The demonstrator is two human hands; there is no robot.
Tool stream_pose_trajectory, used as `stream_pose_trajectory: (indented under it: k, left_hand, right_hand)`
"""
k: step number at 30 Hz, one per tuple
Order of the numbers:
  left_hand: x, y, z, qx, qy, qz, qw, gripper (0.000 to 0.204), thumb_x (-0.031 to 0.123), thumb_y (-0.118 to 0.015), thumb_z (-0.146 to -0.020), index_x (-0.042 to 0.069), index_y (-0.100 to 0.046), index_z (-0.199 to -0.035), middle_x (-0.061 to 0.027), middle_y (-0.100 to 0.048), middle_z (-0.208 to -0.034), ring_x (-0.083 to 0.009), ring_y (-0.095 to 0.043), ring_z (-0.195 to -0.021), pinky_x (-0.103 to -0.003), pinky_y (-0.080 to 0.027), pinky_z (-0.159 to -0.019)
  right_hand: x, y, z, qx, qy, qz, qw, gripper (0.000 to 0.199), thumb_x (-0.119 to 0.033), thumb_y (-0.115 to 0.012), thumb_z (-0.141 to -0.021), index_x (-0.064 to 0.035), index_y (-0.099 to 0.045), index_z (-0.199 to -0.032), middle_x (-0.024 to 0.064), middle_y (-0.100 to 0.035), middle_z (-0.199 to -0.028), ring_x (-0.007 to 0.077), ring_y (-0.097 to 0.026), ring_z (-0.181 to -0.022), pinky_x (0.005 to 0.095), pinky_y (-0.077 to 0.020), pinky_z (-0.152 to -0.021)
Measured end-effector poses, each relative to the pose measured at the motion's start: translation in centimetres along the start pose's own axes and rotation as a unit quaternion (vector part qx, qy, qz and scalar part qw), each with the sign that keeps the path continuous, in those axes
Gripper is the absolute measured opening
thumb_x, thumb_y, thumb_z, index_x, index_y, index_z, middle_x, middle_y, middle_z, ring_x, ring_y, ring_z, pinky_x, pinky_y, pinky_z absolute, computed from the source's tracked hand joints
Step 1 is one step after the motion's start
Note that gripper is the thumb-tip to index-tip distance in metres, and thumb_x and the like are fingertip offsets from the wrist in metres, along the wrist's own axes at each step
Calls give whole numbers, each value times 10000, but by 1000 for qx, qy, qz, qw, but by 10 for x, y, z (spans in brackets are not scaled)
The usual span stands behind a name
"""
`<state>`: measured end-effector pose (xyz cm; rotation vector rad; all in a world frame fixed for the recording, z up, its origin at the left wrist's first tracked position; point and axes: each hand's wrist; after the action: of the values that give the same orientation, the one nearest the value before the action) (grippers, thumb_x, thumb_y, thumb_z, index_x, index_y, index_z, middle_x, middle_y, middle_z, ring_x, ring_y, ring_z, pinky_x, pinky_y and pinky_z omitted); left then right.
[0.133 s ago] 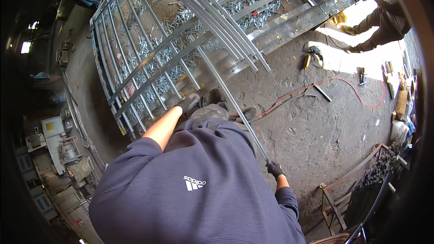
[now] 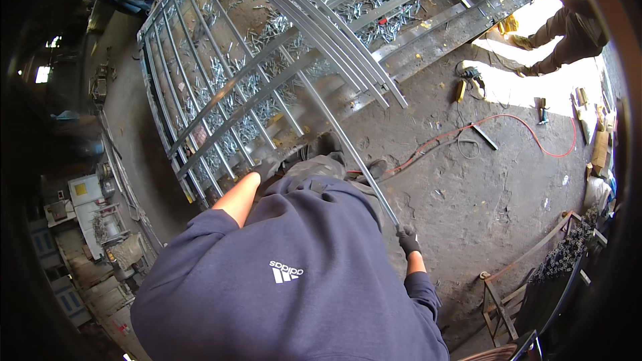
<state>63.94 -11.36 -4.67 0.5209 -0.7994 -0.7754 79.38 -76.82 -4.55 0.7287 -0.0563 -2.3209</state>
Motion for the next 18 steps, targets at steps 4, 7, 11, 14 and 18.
stream_pose_trajectory:
  k: [4, 7, 11, 14, 18]
  left_hand:
    - [-32, -11, 37, -105, -67, -107, 986, 285, 290, -485, -929, 62, -655, -942, -169, -658, -1010, -356, -630, -888, -416, -494, -808]
    - [-31, -16, 41, -106, -33, -63, 992, 301, 316, -531, -864, 70, -696, -920, -197, -667, -986, -383, -626, -933, -428, -490, -827]
    - [-30, -16, 33, -107, 35, 10, 994, 323, 353, -565, -840, 69, -720, -846, -208, -682, -938, -374, -641, -924, -423, -496, -797]
    - [-33, -15, 34, -82, 32, -14, 996, 258, 258, -566, -868, 78, -677, -1017, -181, -660, -1043, -321, -630, -1007, -390, -484, -848]
    - [-35, -8, 41, 42, 121, 282, 951, 261, 263, -547, -933, 25, -625, -1007, -174, -628, -1003, -294, -637, -893, -367, -506, -756]
  right_hand:
    - [-20, -9, 11, 23, -13, 48, 998, 394, -451, -677, -898, -75, -671, -779, -38, -519, -595, 81, -423, -507, 280, -337, -495]
    - [-28, -17, 5, 35, 24, 34, 999, 392, -451, -684, -892, -75, -687, -782, -36, -519, -588, 85, -422, -508, 288, -335, -494]
    - [-48, -30, -3, 50, -36, 70, 996, 461, -494, -717, -850, -33, -717, -833, 12, -628, -708, 123, -530, -658, 313, -418, -620]
    - [-85, -52, -9, 53, -80, 97, 991, 560, -562, -687, -844, -9, -728, -931, 79, -688, -790, 153, -594, -770, 326, -471, -738]
    - [-203, -150, -74, 37, 118, 188, 974, 547, -556, -560, -907, -74, -691, -1129, 164, -720, -995, 339, -667, -971, 432, -481, -876]
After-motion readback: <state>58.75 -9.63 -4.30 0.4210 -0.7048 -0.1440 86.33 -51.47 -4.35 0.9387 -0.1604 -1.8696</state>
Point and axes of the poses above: each hand's wrist, its own z-axis away from the middle knuckle, its own y-axis out of the back of the hand, x = y × z
